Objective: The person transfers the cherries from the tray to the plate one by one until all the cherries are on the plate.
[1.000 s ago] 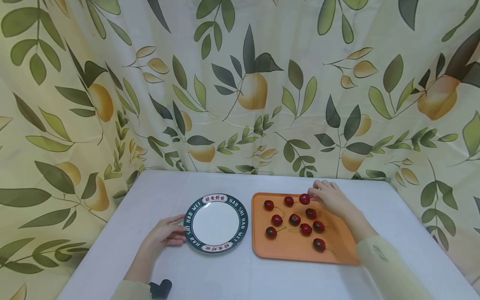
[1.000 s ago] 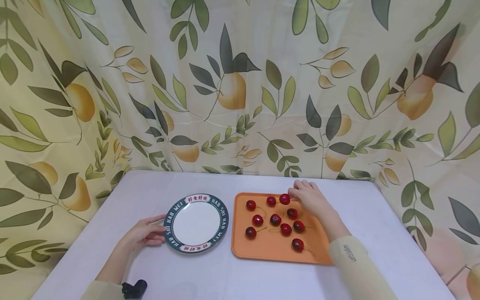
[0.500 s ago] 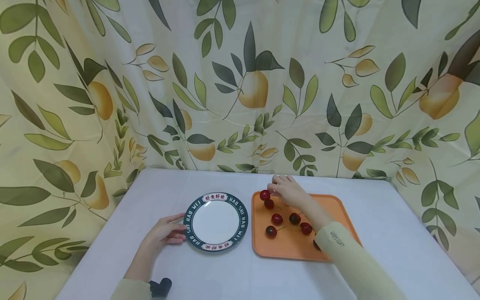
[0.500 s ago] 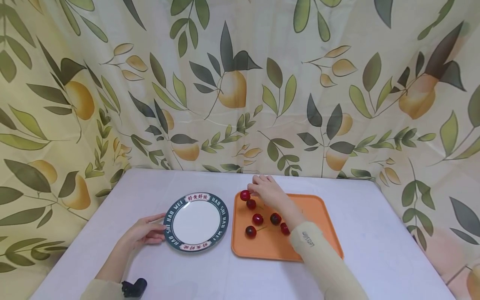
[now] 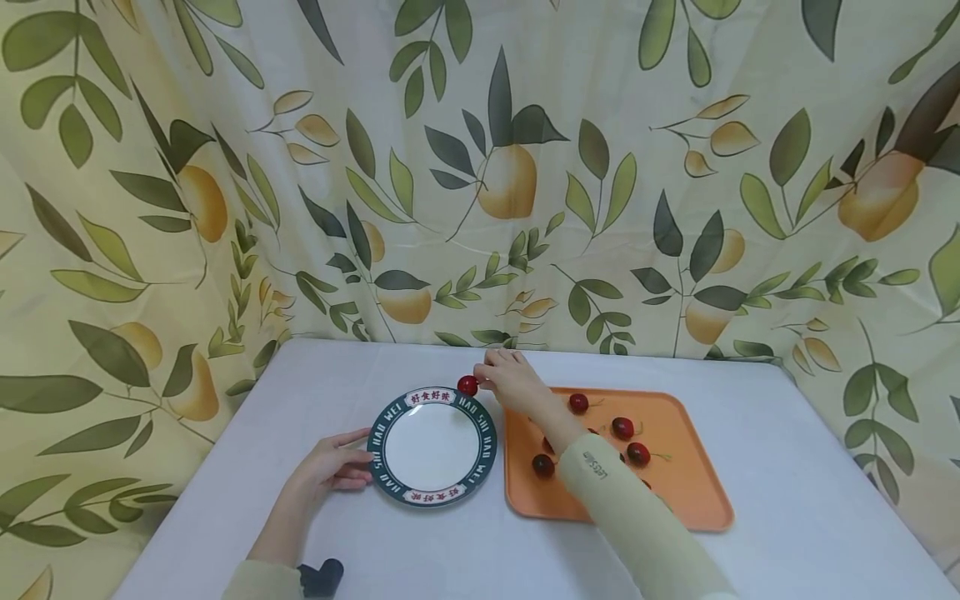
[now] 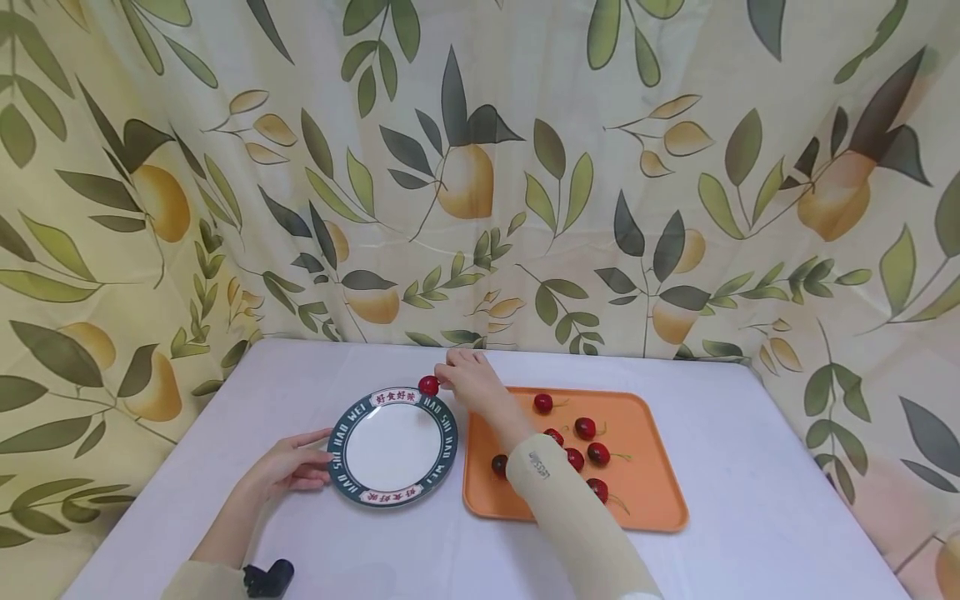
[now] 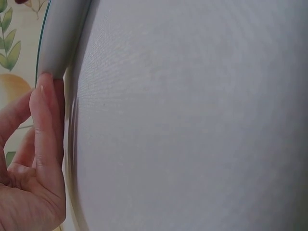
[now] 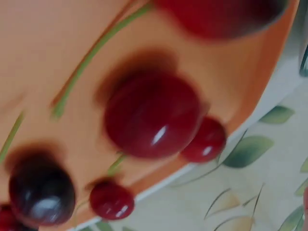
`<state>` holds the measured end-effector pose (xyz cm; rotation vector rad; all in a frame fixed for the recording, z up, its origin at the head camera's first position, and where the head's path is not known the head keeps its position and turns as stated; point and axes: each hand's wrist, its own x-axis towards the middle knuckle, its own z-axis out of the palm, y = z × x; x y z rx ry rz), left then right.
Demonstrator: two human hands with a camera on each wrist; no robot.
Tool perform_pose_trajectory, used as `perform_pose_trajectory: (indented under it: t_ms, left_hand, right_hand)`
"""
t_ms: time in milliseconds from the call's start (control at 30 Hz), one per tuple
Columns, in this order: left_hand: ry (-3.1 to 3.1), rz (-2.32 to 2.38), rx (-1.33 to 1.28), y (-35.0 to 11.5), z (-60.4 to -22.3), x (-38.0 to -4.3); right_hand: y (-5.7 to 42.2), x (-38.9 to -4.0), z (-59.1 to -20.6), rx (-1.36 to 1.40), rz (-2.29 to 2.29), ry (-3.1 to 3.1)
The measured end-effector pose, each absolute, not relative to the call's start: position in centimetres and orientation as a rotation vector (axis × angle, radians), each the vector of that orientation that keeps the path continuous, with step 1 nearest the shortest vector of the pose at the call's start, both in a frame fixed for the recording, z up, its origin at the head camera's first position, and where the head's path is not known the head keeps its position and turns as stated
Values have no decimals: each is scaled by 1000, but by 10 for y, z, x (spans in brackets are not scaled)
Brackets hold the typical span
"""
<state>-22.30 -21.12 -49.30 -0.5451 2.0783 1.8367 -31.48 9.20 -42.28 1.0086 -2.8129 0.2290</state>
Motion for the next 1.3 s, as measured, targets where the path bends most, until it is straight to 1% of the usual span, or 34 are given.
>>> perform_pose_trajectory:
  t_ms: [233,567,767,1300]
  left_hand:
    - [2076,1838,-540,-210,-490,-222]
    - [2077,1831,-529,-210,-488,-222]
    - [2072,1837,-511,-210,-487,-221]
    - [2064,1836,-528,-211,-488,-220]
  right_hand:
    - [60,-309,-429,982,256,-2873]
    - [27,-300,-452,966,181,-2937]
    - [18,-297,-462,954,147,-2954]
    - [12,-296,-467,943,158,-3038]
